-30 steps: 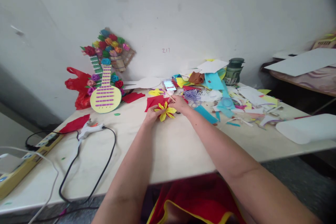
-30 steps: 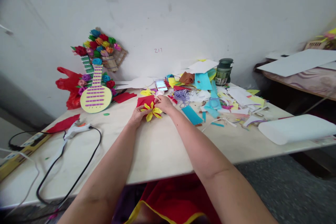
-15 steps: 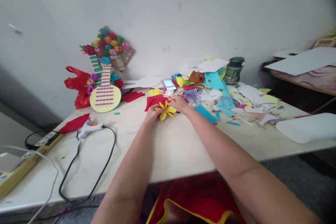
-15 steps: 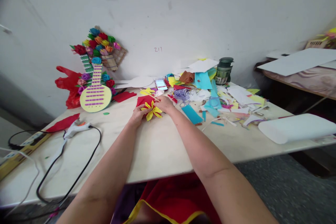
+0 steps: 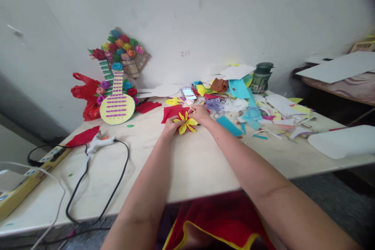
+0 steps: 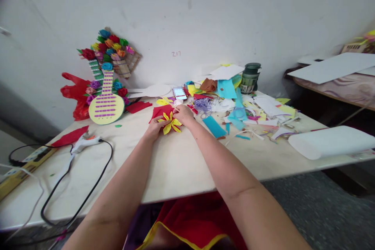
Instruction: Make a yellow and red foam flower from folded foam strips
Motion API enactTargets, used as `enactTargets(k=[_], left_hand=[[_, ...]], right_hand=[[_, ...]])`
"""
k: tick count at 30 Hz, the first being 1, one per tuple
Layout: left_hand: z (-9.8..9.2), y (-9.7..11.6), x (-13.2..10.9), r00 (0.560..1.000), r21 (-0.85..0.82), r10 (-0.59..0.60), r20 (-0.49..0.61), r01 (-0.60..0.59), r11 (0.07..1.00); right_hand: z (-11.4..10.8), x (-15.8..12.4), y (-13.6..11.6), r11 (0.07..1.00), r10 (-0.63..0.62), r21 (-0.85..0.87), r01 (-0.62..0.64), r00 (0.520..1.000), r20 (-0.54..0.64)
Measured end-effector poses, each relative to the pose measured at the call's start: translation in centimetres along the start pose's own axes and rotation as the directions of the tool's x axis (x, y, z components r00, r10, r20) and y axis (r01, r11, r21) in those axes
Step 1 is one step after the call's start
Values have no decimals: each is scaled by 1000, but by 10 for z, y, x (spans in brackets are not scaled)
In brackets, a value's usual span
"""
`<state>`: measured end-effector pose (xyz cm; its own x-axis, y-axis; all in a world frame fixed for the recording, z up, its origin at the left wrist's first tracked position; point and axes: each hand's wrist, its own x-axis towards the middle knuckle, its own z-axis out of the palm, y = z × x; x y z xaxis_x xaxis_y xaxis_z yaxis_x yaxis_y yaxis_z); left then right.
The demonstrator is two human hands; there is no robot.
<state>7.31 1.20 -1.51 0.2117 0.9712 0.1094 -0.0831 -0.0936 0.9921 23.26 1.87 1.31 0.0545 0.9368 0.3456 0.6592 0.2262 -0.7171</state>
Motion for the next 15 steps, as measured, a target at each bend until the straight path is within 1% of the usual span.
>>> enactTargets(k=[4,8,11,15], left_hand=[[0,-1,1,999,28,6,-49,-5,1000],[0,-1,2,997,26,25,-67,-23,999],[1,-1,3,995,27,21,-97,-19,999],[0,-3,4,989,36,-1,-146,6,999]], right_hand=[[-3,-2,-3,999,-31,42,29,998,49],[-8,-6,-8,1000,-19,8,18,994,112],[-8,-5,-7,1000,14,2,-14,996,87],[-3,-1,0,1000,7,20,-8,999,52]])
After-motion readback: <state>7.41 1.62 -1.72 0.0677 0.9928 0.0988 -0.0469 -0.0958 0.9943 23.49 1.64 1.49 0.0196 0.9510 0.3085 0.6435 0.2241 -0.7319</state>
